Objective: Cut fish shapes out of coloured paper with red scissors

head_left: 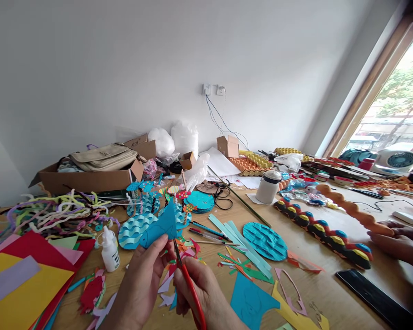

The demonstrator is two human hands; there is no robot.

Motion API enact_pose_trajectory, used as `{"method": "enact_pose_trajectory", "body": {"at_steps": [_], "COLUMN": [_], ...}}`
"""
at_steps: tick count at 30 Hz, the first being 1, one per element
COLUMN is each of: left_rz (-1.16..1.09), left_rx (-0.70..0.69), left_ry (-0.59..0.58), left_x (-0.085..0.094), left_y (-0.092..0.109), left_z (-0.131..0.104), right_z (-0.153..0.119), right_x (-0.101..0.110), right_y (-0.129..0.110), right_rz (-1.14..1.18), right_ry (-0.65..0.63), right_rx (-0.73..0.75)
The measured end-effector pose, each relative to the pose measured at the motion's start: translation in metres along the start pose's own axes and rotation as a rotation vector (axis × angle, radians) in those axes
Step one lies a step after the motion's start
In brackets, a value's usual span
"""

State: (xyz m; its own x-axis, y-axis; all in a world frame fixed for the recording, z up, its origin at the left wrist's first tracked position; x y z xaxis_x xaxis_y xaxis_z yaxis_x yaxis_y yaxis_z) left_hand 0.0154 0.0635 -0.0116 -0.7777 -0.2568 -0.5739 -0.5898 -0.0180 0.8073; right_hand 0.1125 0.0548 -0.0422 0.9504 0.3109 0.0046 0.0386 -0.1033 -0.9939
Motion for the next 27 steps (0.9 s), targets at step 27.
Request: {"method": "enact_pose_trajectory", "body": {"at_steps": [27], "left_rz": [0.526], "left_rx": [-0.004], "left_ry": [-0.188], "left_x": [-0.001], "left_y": [0.021], "left_z": [-0.002], "right_z": [0.002], "right_x": [0.056], "right_y": [-0.043], "right_rz": [-0.062], "right_ry": [0.279], "right_rx": [0.29]}}
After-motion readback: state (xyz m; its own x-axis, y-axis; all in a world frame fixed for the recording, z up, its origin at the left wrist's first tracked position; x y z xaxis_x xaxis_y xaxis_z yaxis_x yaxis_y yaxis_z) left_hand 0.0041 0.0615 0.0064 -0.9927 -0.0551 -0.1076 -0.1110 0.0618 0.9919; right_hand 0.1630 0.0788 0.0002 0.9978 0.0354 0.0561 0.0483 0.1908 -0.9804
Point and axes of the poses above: each hand's wrist, its own z-axis towards the middle knuckle, its own x-axis out of the back of the hand, y = z × x, the point moved 6 cm from there along z, towards the middle knuckle, and after that the axes turned 4 degrees about y, right-handed, at the moved point
